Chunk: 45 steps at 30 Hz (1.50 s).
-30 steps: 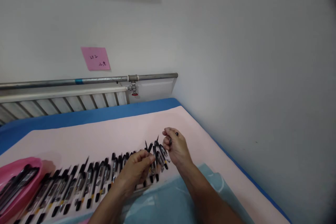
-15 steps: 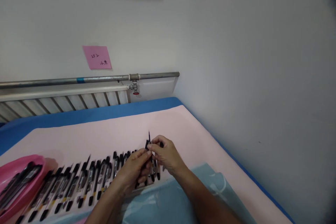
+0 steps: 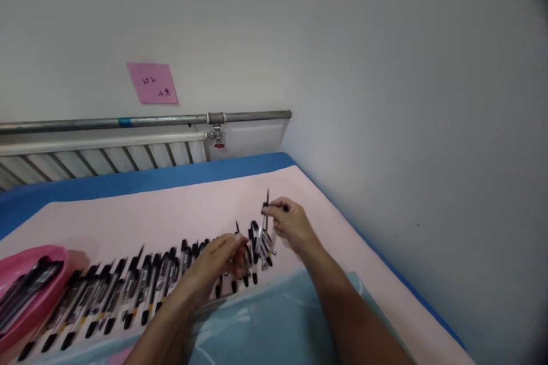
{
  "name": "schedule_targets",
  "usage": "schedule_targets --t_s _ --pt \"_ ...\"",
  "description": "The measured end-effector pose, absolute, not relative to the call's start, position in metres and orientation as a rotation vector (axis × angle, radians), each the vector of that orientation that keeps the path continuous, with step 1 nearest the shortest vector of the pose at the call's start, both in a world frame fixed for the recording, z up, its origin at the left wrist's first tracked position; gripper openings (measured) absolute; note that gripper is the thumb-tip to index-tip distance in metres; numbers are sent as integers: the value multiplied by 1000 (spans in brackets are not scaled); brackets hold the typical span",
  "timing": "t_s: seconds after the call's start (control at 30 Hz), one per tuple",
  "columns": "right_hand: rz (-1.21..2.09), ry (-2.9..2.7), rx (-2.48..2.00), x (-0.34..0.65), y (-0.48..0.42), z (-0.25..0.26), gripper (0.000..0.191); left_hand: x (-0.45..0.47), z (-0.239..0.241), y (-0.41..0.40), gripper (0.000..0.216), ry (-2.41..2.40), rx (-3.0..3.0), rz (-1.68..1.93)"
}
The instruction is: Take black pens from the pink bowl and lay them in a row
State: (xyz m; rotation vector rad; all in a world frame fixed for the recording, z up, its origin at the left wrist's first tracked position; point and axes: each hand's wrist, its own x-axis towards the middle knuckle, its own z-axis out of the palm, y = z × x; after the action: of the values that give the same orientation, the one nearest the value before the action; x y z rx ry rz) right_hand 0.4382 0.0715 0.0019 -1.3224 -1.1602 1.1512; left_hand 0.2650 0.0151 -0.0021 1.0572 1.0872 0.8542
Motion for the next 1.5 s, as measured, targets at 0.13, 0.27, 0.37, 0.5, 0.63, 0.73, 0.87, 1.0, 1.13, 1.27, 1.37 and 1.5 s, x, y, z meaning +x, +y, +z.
schedule_targets --t_s 0.13,0.27,0.37,0.5,0.63,0.73,0.87,1.0,1.13,1.27,1.37,1.5 --pt "927 -1348 -1638 476 94 -4 11 259 -10 22 39 1152 997 900" --pt "874 -1483 -1749 483 102 -21 7 260 -16 24 40 1192 987 901" --pt "853 -1571 -1809 474 104 -31 3 263 -16 23 42 1209 994 910" --pt "831 -1682 -1854 463 106 -37 6 264 -10 22 40 1208 1007 865" --pt "787 -1767 -1884 459 107 -37 9 264 -6 21 38 1215 1007 832" --pt "753 -1794 -1917 460 106 -35 13 265 -8 22 38 1212 1016 843" --pt "743 -1808 -1964 463 102 -33 13 265 -9 21 36 1206 1029 827" --pt "835 -1799 -1990 465 95 -34 10 264 -10 21 36 1206 1038 820" --pt "965 -1780 -1996 465 87 -36 11 263 -12 22 34 1208 1041 804" --pt "1035 -1797 -1992 461 85 -34 11 263 -13 23 33 1209 1049 800" --pt "1035 -1825 -2000 461 85 -30 12 264 -13 23 33 1215 1050 801" --pt "1004 -1900 -2045 467 83 -23 11 264 -12 23 33 1229 1059 789"
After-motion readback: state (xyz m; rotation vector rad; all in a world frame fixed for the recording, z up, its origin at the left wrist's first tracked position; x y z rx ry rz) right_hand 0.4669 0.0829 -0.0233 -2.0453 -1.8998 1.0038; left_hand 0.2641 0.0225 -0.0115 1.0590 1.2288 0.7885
